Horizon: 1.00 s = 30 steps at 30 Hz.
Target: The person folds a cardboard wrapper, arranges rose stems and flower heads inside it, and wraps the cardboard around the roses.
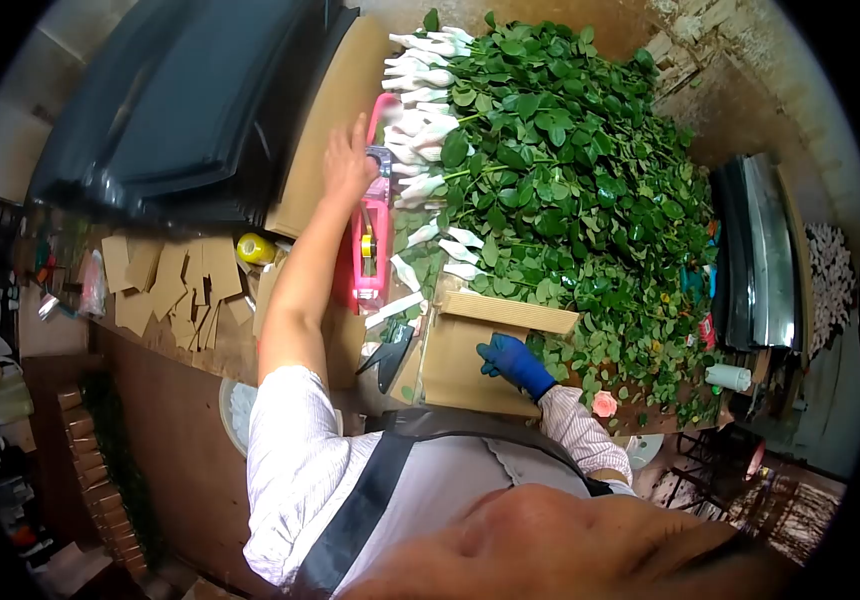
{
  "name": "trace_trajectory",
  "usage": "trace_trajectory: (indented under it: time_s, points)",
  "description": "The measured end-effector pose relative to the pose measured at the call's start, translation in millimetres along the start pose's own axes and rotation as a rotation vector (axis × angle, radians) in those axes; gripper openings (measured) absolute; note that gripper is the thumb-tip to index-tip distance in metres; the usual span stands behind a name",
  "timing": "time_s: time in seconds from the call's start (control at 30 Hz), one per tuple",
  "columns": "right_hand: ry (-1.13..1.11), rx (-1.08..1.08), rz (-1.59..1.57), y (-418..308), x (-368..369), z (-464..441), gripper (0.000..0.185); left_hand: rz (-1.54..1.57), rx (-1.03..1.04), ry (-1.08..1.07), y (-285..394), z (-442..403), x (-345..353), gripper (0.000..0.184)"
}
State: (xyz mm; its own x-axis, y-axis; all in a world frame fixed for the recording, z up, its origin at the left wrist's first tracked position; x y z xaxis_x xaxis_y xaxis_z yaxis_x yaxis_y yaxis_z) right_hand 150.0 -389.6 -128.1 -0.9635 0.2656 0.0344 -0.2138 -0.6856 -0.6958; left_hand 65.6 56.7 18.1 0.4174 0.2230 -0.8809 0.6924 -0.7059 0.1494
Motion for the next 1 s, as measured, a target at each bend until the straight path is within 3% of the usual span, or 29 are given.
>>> trace_trajectory:
  time_s: [0.1, 0.13, 0.2, 0.3, 0.37, 0.4, 0.43, 0.47, 0.53, 0.57, 0.6, 0.67, 0.73, 1.0]
  points:
    - [-0.006, 0.042, 0.107, -4, 3, -2, 0.035, 0.059, 0.023, -0.039, -4, 0, 7, 0.089]
    - [-0.019, 0.016, 0.212, -1, 0, -5, 0.035, 0.216, -0.085, -0.003, -18, 3, 12, 0.080]
    - [-0.005, 0.021, 0.132, -9, 3, 2, 0.034, 0.531, -0.309, 0.075, -39, 9, 19, 0.062]
    - [0.010, 0.014, 0.069, -6, 1, 3, 0.035, 0.965, -0.383, 0.393, -26, 53, -37, 0.042]
    - [0.013, 0.015, 0.103, -6, 0, 1, 0.036, 0.984, -0.455, 0.386, -20, 99, -50, 0.032]
    - [0.006, 0.065, 0.166, -5, 0, -4, 0.036, 0.934, -0.430, 0.363, -11, 123, -61, 0.027]
    - [-0.021, -0.026, 0.243, -11, 0, -5, 0.038, 0.883, -0.405, 0.330, -4, 146, -71, 0.024]
    - [-0.059, 0.061, 0.406, -12, 0, -11, 0.041, 0.858, -0.369, 0.284, 1, 167, -73, 0.021]
    - [-0.074, 0.043, 0.413, -18, 5, -12, 0.050, 0.815, -0.298, 0.171, 13, 214, -75, 0.018]
    - [-0.111, 0.046, 0.434, -14, 7, -17, 0.054, 0.832, -0.384, 0.109, 23, 231, -81, 0.012]
    - [-0.168, 0.030, 0.523, -10, 8, -26, 0.055, 0.798, -0.315, 0.087, 35, 242, -88, 0.010]
    - [-0.105, 0.066, 0.363, 0, 7, -27, 0.055, 0.729, -0.193, 0.022, 56, 263, -94, 0.005]
    - [-0.144, 0.097, 0.327, -3, 5, -23, 0.043, 0.709, -0.088, -0.089, 78, 272, -90, 0.005]
    - [-0.054, 0.095, 0.476, -18, 11, -12, 0.045, 0.722, 0.475, -0.360, 177, 266, -68, 0.018]
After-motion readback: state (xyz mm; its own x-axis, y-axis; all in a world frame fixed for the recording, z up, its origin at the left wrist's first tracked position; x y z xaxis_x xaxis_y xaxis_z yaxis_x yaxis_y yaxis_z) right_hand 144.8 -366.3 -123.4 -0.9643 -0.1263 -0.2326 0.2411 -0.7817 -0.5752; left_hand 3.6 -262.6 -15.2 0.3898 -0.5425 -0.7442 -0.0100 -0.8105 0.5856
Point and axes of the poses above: each hand's wrist, its own z-axis away from the middle knuckle, its own x-axis out of the palm, y = z × x, the point moved 8 cm from there along -z, towards the middle knuckle, and after that the axes turned 6 degrees about -z, right-handed, at the moved point
